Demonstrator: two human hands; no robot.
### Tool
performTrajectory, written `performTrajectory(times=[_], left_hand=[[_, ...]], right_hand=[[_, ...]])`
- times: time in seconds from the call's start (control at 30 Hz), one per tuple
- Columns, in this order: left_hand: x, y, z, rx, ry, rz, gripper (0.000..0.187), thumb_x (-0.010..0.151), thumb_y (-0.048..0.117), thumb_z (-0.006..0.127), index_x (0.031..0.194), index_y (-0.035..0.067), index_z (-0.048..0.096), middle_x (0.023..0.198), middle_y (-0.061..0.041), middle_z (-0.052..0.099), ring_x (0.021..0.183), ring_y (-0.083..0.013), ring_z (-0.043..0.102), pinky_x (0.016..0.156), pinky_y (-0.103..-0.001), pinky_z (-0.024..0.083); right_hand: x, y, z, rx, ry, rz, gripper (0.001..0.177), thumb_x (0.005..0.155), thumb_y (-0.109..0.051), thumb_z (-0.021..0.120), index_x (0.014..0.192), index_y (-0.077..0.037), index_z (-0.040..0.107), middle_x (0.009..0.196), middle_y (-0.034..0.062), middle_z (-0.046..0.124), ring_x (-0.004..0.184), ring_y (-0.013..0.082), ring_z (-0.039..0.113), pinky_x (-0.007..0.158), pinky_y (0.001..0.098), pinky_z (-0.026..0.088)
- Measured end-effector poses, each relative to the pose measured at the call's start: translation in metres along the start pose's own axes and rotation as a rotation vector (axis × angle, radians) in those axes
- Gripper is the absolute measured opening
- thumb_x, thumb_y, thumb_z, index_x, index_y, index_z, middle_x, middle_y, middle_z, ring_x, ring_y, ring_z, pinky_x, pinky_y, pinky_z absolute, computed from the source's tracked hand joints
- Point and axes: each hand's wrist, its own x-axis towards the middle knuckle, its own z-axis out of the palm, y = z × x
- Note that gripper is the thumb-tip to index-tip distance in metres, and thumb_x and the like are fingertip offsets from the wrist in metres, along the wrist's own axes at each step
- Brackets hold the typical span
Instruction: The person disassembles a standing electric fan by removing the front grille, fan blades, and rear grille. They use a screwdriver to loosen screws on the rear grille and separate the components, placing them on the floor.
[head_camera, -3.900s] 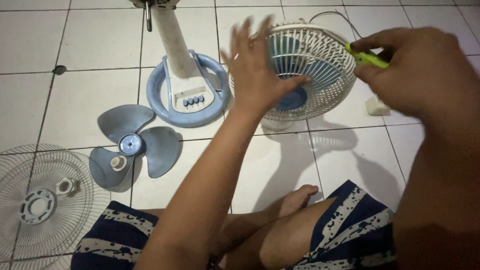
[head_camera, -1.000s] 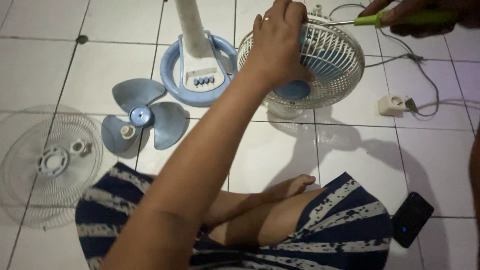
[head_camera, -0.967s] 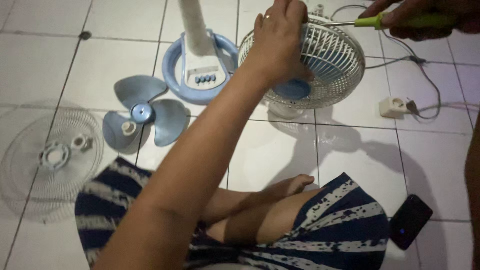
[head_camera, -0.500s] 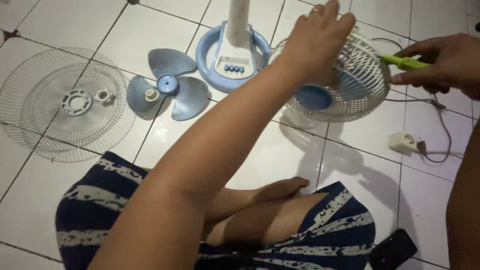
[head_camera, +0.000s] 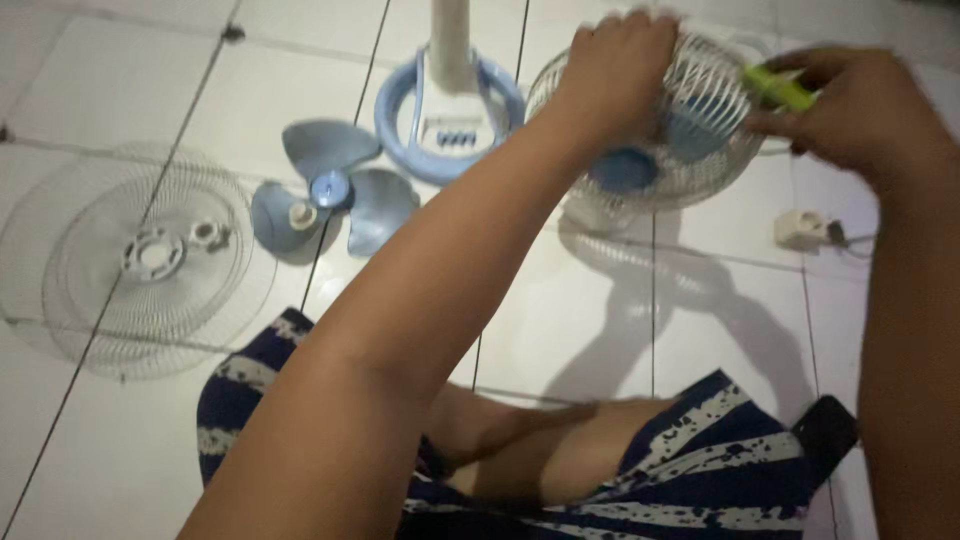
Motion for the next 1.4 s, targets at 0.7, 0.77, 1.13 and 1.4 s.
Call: performTrajectory(times=[0.7, 0.77, 1.13, 1.4], left_hand=[[-0.023, -0.003, -0.05, -0.177, -0.32, 0.015, 0.06, 0.058, 0.059, 0.091, 0.083, 0.007, 0.073, 0.077, -0.011, 0.072, 0.076, -0.0295, 0.07, 0.071, -0.042, 0.054], [-0.014, -0.005, -0.05, -0.159, -0.324, 0.014, 0.066, 0.056, 0.069, 0.087, 0.077, 0.008, 0.073, 0.07, -0.01, 0.071, 0.069, -0.0283, 0.071, 0.069, -0.041, 0.055], [-0.007, -0.004, -0.03, -0.039, -0.118, 0.034, 0.066, 0.08, 0.077, 0.063, 0.07, 0.013, 0.073, 0.058, -0.005, 0.067, 0.057, -0.026, 0.068, 0.056, -0.045, 0.053], [-0.01, 0.003, -0.043, -0.012, -0.13, 0.067, 0.063, 0.08, 0.074, 0.069, 0.068, 0.012, 0.072, 0.056, -0.006, 0.066, 0.054, -0.0252, 0.067, 0.054, -0.042, 0.053]], right_hand=[[-0.034, -0.024, 0.033, 0.764, -0.109, 0.271, 0.055, 0.107, -0.046, 0.059, 0.119, 0.007, 0.07, 0.077, 0.0105, 0.063, 0.058, 0.0156, 0.054, 0.051, 0.0308, 0.044], [-0.023, -0.023, 0.028, 0.949, -0.057, 0.411, 0.052, 0.103, -0.043, 0.063, 0.114, 0.007, 0.067, 0.076, 0.0052, 0.063, 0.054, 0.0145, 0.051, 0.048, 0.0301, 0.039], [-0.027, -0.016, 0.042, 0.613, 0.011, 0.312, 0.038, 0.093, -0.032, 0.074, 0.113, 0.0, 0.073, 0.071, 0.0046, 0.066, 0.054, 0.0124, 0.054, 0.048, 0.0277, 0.044], [-0.034, 0.028, 0.088, 0.946, 0.194, 0.114, 0.039, 0.101, -0.033, 0.068, 0.114, 0.004, 0.072, 0.072, 0.0032, 0.064, 0.05, 0.0115, 0.054, 0.045, 0.0262, 0.042]])
